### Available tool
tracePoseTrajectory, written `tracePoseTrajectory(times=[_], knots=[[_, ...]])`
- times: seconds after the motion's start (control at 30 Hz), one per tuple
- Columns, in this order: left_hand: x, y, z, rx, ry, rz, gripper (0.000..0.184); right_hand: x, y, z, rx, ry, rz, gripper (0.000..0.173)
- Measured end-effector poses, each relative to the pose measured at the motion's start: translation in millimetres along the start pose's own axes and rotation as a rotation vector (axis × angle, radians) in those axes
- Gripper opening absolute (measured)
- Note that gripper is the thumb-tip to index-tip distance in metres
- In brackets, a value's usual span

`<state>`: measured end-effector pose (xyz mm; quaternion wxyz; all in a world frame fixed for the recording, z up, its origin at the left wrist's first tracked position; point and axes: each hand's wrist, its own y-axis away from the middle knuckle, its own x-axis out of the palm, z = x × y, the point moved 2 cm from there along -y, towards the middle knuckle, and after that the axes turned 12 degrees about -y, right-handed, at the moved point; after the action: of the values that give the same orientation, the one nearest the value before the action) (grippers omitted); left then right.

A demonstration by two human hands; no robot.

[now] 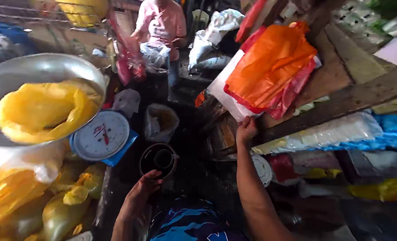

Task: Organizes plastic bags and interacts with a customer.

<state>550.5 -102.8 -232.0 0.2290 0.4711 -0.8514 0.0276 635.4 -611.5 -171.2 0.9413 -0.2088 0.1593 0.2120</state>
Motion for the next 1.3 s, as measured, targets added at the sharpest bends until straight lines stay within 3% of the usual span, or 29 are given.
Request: tracePoseTrajectory(times=[0.1, 0.17, 0.3, 0.5, 0.73, 0.8, 0.9, 1.0, 1.07, 1.17, 1.2, 1.27, 1.3], knots=[[-14, -52, -21, -0.013, -0.047, 0.110, 0.078, -14, 1, -4, 0.037, 0.174, 0.053, 0.047], [-19, -86, -31, -0.002, -0.094, 0.191, 0.076, -20, 5, -9, 0.031, 0.262, 0.051, 0.040], [1, -141, -58, 0.012, -0.177, 0.341, 0.074, -33, 25, 7, 0.107, 0.324, 0.019, 0.033], [76, -187, -50, -0.025, -0.132, 0.564, 0.077, -55, 66, -31, 0.197, 0.306, 0.050, 0.034], [183, -200, -21, -0.058, -0.221, 0.897, 0.071, -148, 116, -92, 0.175, 0.256, -0.077, 0.038], [217, -204, -20, -0.029, -0.245, 0.945, 0.068, -185, 113, -113, 0.242, 0.144, -0.130, 0.037], [283, -206, -18, 0.070, -0.308, 1.028, 0.061, -244, 106, -133, 0.279, -0.230, -0.335, 0.028], [378, -198, -4, 0.234, -0.414, 1.078, 0.059, -304, 96, -142, 0.147, -0.478, -0.475, 0.021], [452, -187, 21, 0.418, -0.618, 1.018, 0.072, -347, 92, -138, 0.119, -0.534, -0.463, 0.022], [551, -171, 90, 0.742, -1.014, 0.927, 0.104, -407, 97, -138, 0.111, -0.465, -0.378, 0.025], [578, -165, 114, 0.805, -1.141, 0.943, 0.104, -427, 99, -141, 0.099, -0.434, -0.351, 0.025], [624, -151, 155, 0.785, -1.310, 1.045, 0.079, -468, 102, -155, 0.077, -0.368, -0.321, 0.025], [639, -143, 172, 0.659, -1.379, 1.123, 0.068, -488, 106, -163, 0.076, -0.332, -0.323, 0.025]])
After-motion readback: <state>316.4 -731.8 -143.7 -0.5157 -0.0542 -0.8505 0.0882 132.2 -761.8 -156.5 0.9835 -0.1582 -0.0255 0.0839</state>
